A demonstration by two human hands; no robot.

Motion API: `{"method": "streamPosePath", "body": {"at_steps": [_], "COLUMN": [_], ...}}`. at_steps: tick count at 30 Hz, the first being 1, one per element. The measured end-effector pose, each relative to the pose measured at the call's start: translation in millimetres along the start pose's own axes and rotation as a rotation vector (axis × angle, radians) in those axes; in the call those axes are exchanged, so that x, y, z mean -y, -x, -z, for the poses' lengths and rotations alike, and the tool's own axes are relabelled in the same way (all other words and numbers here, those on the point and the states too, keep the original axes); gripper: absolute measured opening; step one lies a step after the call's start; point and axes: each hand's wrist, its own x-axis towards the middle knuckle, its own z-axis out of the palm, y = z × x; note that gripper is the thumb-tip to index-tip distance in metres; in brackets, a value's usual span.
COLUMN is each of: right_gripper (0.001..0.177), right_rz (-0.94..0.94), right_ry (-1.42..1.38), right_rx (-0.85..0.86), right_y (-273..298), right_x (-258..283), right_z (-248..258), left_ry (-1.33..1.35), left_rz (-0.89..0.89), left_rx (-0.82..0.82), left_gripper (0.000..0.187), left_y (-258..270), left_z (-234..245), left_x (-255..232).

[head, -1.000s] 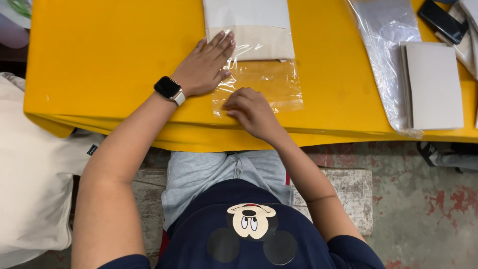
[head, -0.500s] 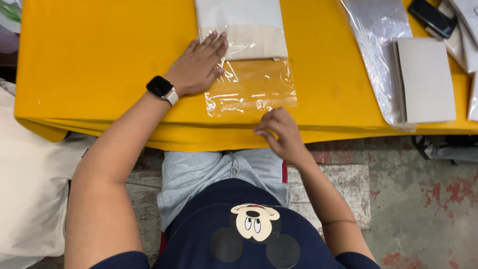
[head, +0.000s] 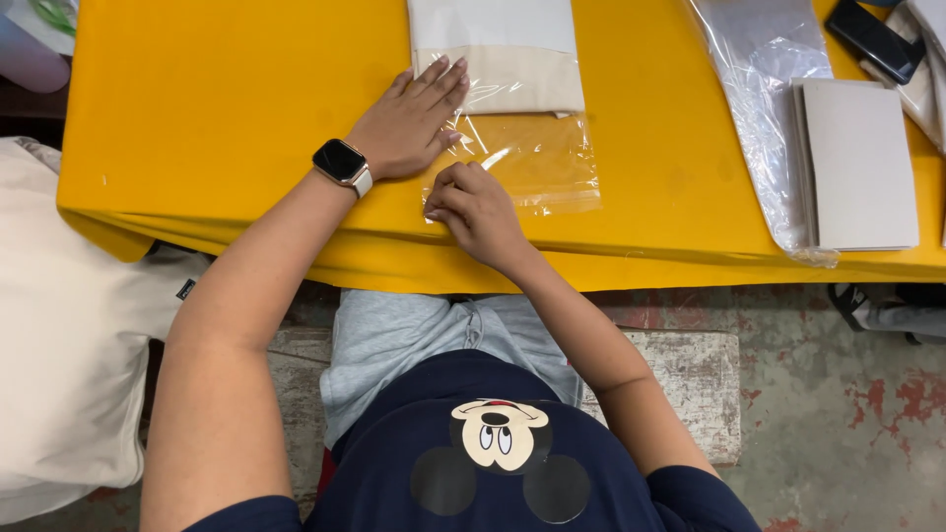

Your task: Folding a t-shirt using a cardboard template and placing it into a plastic bag for packaging.

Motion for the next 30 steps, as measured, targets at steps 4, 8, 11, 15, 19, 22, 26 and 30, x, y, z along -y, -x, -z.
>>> {"method": "streamPosePath", "body": {"at_steps": [4, 8, 11, 15, 19, 22, 26, 30], "right_gripper": [0.011, 0.011, 0.015, 0.025, 0.014, 0.035, 0.056, 0.057], "right_rz": [0.097, -0.227, -1.309, -2.002, -1.278, -0.621, -0.045, 0.127], "right_ry": [0.14, 0.2, 0.33, 0.541, 0.56, 0.53, 0.494, 0.494], "right_rx": [-0.014, -0.094, 0.061, 0.73, 0.465, 0.139, 0.001, 0.025], "right_y": [20.2, 144.8, 244.0, 307.9, 248.3, 163.7, 83.0, 51.9], "right_x": [18.2, -10.2, 16.6, 44.8, 46.7, 3.1, -107.9, -159.5], "right_z": [28.4, 103.2, 189.2, 217.1, 222.2, 215.6, 188.7, 152.3], "left_ry": [0.018, 0.086, 0.103, 0.062, 0.031, 0.102, 0.291, 0.242], "left_rz": [0.011, 0.025, 0.028, 0.004, 0.048, 0.064, 0.161, 0.168], "left_rx": [0.03, 0.105, 0.119, 0.093, 0.083, 0.041, -0.182, -0.277], "left_gripper": [0.067, 0.068, 0.067, 0.07, 0.072, 0.068, 0.061, 0.06], "left_y": [-1.3, -0.9, 0.6, -1.0, 6.0, 16.3, 29.8, 20.2], "left_z": [1.4, 17.3, 20.5, 14.0, 15.0, 9.7, 29.2, 28.1], "left_x": [-0.1, -5.7, -5.5, -1.6, -5.8, 2.4, 29.1, 26.6]}}
